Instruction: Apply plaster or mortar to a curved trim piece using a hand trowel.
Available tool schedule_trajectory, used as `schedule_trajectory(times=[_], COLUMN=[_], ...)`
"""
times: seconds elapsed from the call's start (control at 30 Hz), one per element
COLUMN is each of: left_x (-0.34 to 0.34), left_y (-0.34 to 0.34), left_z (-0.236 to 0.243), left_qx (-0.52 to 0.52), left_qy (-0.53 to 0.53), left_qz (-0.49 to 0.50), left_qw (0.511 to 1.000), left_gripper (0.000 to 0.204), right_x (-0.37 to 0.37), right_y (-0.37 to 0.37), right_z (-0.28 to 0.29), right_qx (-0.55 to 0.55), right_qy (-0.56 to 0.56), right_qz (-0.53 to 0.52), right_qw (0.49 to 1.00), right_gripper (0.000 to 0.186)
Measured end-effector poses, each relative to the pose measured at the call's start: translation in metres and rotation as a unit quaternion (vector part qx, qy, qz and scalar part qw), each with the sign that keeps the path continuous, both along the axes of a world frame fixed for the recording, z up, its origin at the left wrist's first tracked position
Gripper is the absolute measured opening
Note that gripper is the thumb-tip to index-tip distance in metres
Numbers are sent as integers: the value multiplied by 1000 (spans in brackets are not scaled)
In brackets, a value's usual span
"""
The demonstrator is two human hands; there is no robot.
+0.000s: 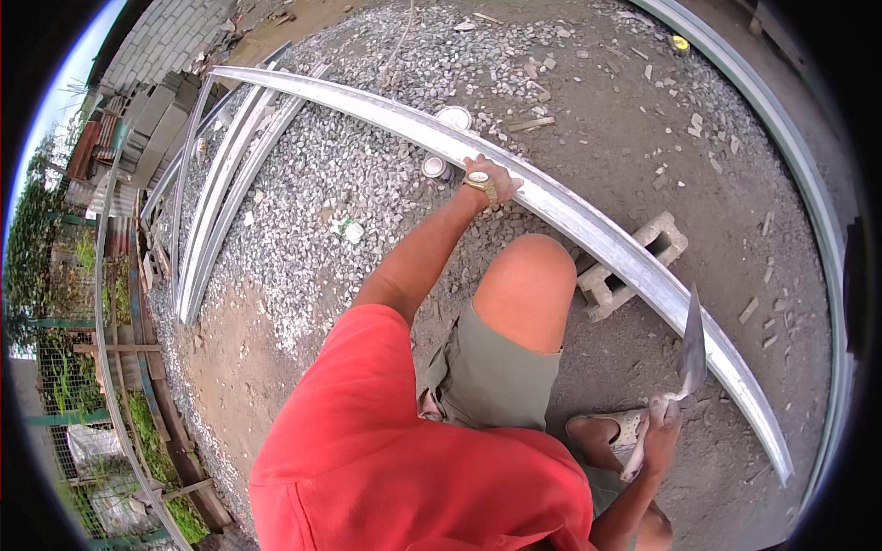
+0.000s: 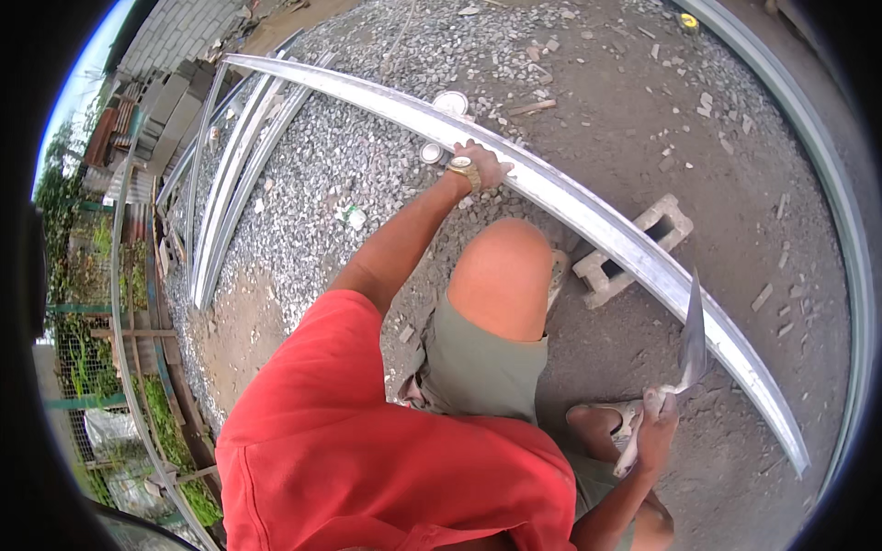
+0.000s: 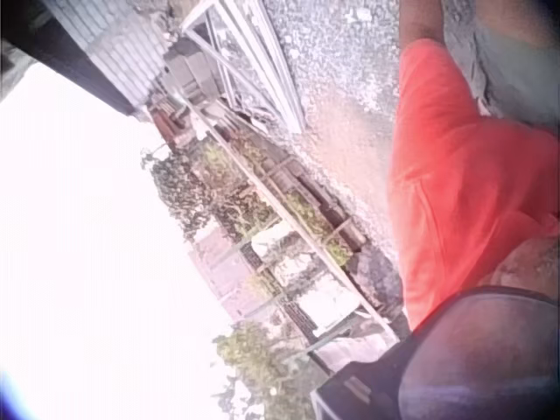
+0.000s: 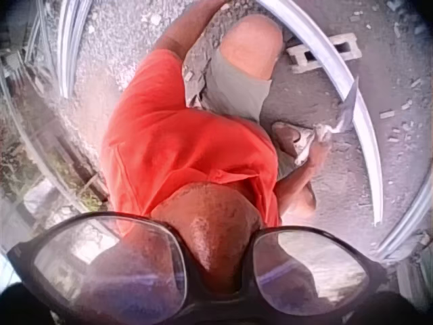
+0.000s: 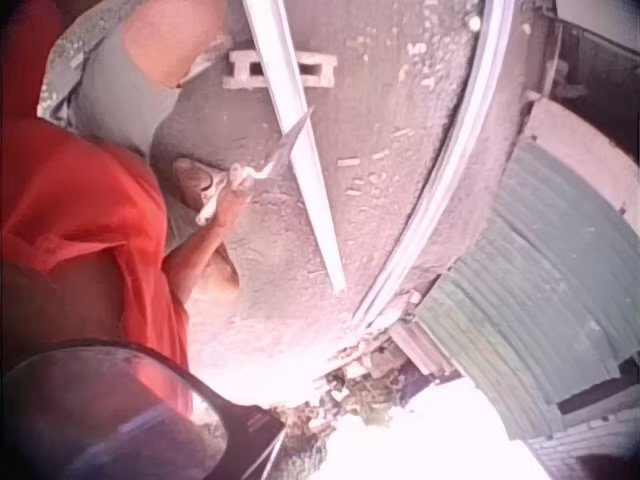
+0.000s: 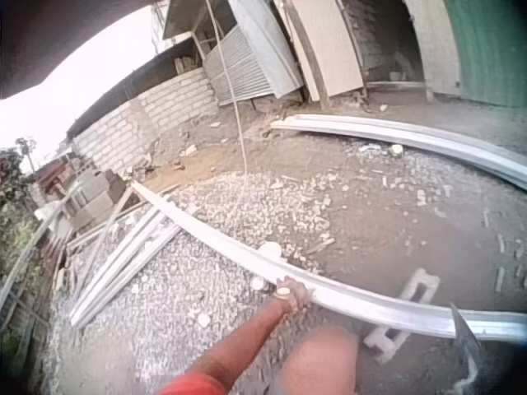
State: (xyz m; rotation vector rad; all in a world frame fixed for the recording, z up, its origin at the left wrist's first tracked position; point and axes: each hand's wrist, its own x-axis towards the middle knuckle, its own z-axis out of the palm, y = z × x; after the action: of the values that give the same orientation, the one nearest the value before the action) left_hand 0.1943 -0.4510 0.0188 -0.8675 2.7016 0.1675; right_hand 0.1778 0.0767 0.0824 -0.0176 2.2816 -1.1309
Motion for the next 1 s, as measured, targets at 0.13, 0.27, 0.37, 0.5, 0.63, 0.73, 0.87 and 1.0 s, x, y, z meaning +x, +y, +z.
schedule_trajectory(times=[0.13, 0.27, 0.37, 0.5, 0.63, 0.73, 0.87, 1.0], left_x=[-3, -6, -5, -10, -19, -24, -20, -19], left_y=[2, 3, 11, 28, 44, 49, 47, 45], left_z=[-11, -11, -11, -11, -6, -2, 0, -4], left_qx=[-38, -20, -22, -2, 17, 21, -28, -27], left_qy=[1, -34, -9, -19, -56, -115, -76, -66], left_qz=[30, -8, -25, -63, -87, -57, -21, -6], left_qw=[999, 999, 999, 998, 995, 992, 997, 997], left_gripper=[69, 68, 63, 60, 64, 69, 69, 67], right_x=[-2, 0, 1, -18, -61, -95, -130, -145], right_y=[15, 35, 55, 82, 85, 65, 26, -13], right_z=[0, -3, -3, -3, -2, 2, 12, -5], right_qx=[-36, -65, -145, 49, 185, 214, 248, 308], right_qy=[26, 46, 34, 162, 205, 234, 221, 229], right_qz=[-9, -121, -201, -59, 103, 201, 272, 303], right_qw=[999, 989, 968, 984, 956, 927, 903, 872], right_gripper=[21, 25, 24, 31, 41, 44, 44, 43])
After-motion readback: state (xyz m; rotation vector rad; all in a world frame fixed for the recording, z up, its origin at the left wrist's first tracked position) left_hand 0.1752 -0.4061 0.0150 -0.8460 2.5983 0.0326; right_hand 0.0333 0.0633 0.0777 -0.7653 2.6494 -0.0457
